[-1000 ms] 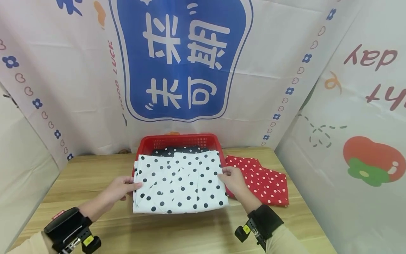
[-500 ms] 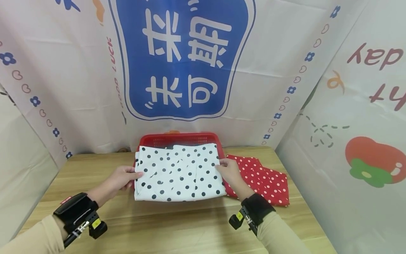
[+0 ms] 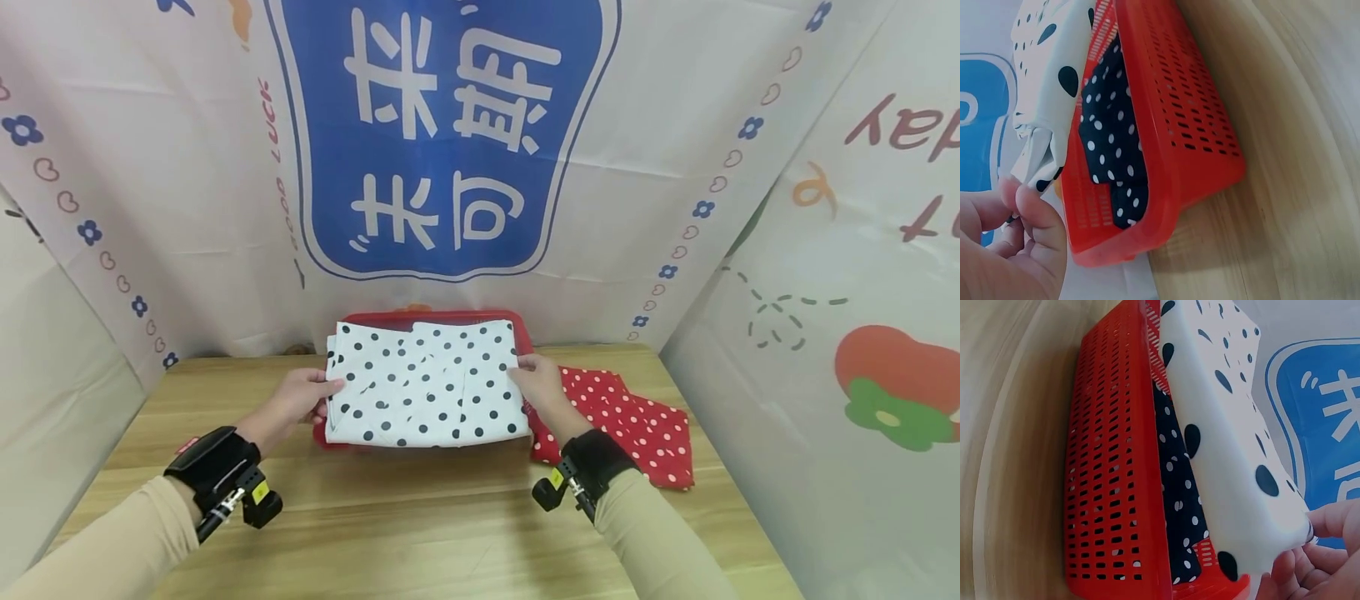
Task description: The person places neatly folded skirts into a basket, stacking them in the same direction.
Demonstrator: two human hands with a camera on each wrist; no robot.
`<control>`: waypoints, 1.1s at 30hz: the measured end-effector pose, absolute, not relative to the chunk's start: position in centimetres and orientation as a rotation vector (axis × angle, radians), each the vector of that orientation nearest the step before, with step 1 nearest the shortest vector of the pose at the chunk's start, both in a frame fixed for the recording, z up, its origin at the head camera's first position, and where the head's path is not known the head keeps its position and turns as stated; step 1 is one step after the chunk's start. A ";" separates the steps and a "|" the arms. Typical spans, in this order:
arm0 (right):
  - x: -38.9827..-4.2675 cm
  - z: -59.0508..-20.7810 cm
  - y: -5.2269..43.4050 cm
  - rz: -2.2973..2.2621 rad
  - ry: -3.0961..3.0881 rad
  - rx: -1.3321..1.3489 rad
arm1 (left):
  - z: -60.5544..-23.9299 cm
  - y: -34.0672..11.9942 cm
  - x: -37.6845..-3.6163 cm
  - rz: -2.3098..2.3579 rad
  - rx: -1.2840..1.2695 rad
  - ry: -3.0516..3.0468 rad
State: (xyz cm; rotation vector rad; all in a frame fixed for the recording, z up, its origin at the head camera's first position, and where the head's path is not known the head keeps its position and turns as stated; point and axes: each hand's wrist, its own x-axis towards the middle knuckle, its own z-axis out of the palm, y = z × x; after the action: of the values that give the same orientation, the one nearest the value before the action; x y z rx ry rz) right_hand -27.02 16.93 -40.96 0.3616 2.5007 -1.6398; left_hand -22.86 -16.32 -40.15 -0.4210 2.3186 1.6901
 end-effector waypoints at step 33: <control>-30.1 -44.0 15.6 -1.640 2.505 0.399 | -43.8 -13.4 -24.7 1.693 -0.423 2.599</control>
State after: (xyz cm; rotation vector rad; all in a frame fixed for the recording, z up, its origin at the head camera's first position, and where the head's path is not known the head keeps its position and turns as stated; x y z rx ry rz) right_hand -30.12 15.63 -43.96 0.3994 2.5046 -1.6403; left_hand -24.69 -13.40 -43.76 -0.4228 2.5988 1.6928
